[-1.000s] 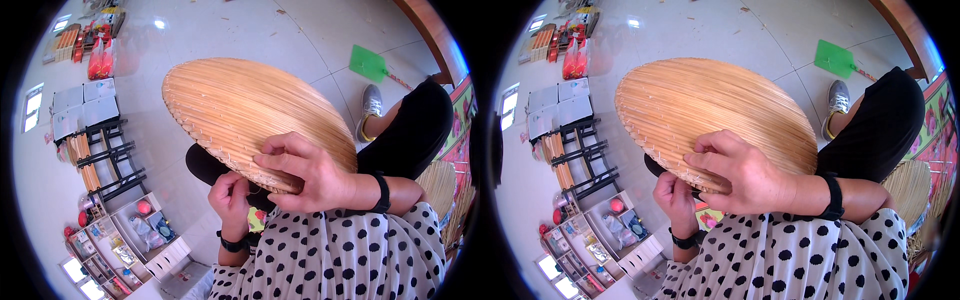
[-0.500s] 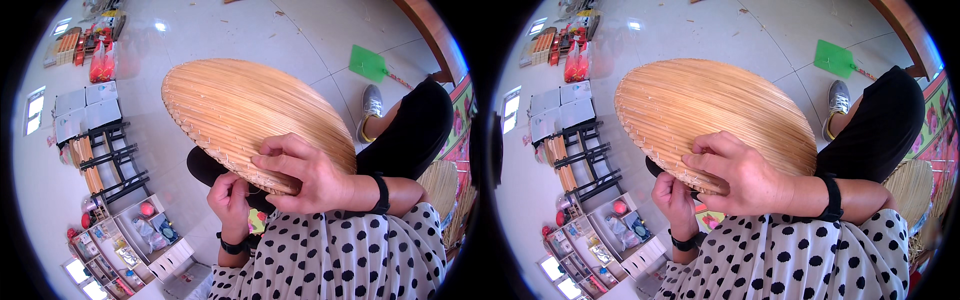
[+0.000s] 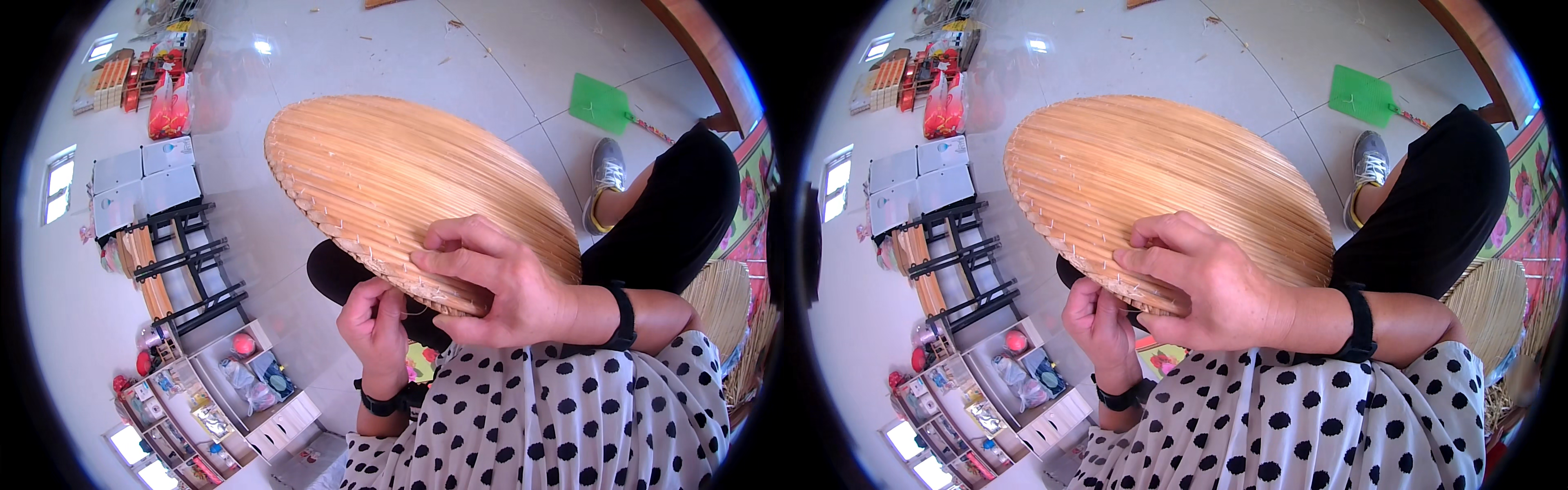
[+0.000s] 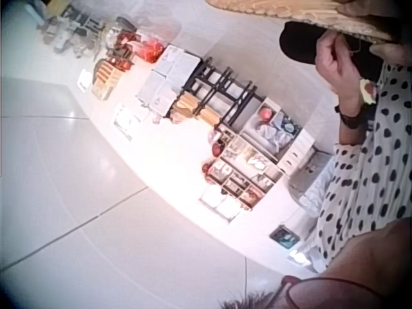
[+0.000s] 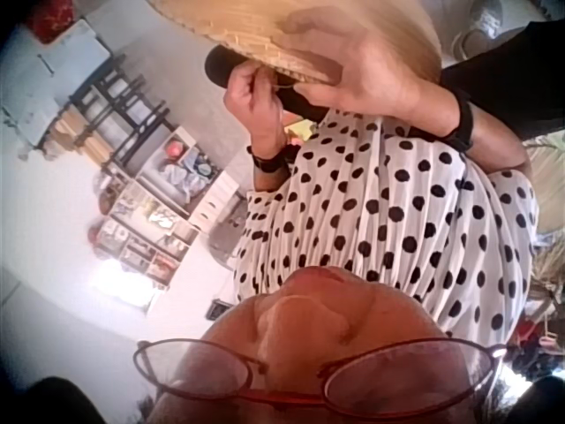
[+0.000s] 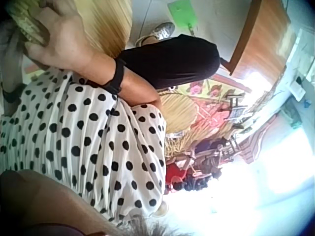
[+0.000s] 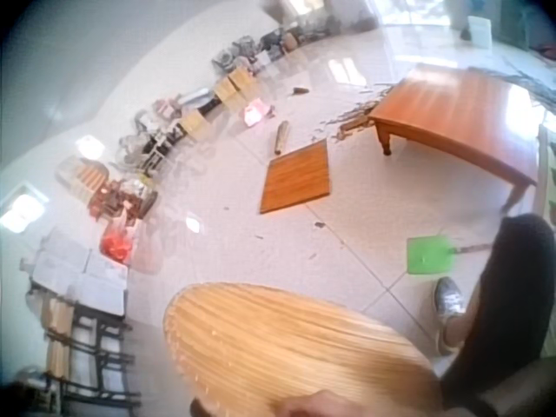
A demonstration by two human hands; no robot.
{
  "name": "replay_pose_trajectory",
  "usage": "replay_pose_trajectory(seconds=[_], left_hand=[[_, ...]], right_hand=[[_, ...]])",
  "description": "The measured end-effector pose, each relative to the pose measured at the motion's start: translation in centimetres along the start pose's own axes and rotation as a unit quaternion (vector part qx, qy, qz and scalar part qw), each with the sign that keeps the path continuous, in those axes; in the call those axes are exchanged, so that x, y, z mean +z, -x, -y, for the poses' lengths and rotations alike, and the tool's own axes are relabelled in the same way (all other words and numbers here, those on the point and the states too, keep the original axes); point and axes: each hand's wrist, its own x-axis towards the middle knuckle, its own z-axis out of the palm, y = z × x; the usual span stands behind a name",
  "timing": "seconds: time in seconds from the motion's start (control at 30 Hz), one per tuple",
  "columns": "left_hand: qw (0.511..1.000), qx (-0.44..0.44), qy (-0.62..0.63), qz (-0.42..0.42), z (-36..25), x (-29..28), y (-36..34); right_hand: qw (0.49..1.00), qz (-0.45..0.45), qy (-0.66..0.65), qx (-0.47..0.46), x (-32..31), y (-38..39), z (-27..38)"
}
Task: The person stitches the edge of a circular bamboo fan using a needle and thread, then uses pliers to trim a piece of thread.
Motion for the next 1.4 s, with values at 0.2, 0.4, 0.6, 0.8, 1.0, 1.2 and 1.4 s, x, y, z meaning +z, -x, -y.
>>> replay_pose_trajectory(seconds=[0.2,0.4,0.6,0.8,1.0,1.2,1.4], left_hand=[[1.0,-0.001,0.01,-0.006,-0.3,0.2,0.0],[1.0,0.0,0.012,-0.015,-0.6,0.2,-0.1],[1.0,0.008,-0.014,-0.006,-0.8,-0.1,-0.2],[0.999,-0.009,-0.036,0.019,-0.2,-1.0,-0.3],[0.994,-0.11,-0.009,0.023,-2.1,-1.0,-0.2],[0.994,-0.107,0.011,0.014,-1.6,-0.8,0.2],[0.997,-0.079,-0.008,0.0,-0.9,-0.5,0.2]], right_hand=[[1.0,-0.005,0.0,-0.003,0.0,-0.1,0.4],[1.0,-0.002,-0.006,0.0,0.0,-0.2,0.6],[1.0,0.004,-0.008,0.013,-0.1,-0.2,0.9],[0.999,0.009,0.035,-0.003,-0.1,-0.1,0.6],[0.999,0.014,0.051,-0.012,0.2,0.4,0.3],[0.998,0.019,0.053,-0.013,0.4,0.4,0.1],[0.999,0.026,0.019,-0.006,0.3,0.4,-0.6]])
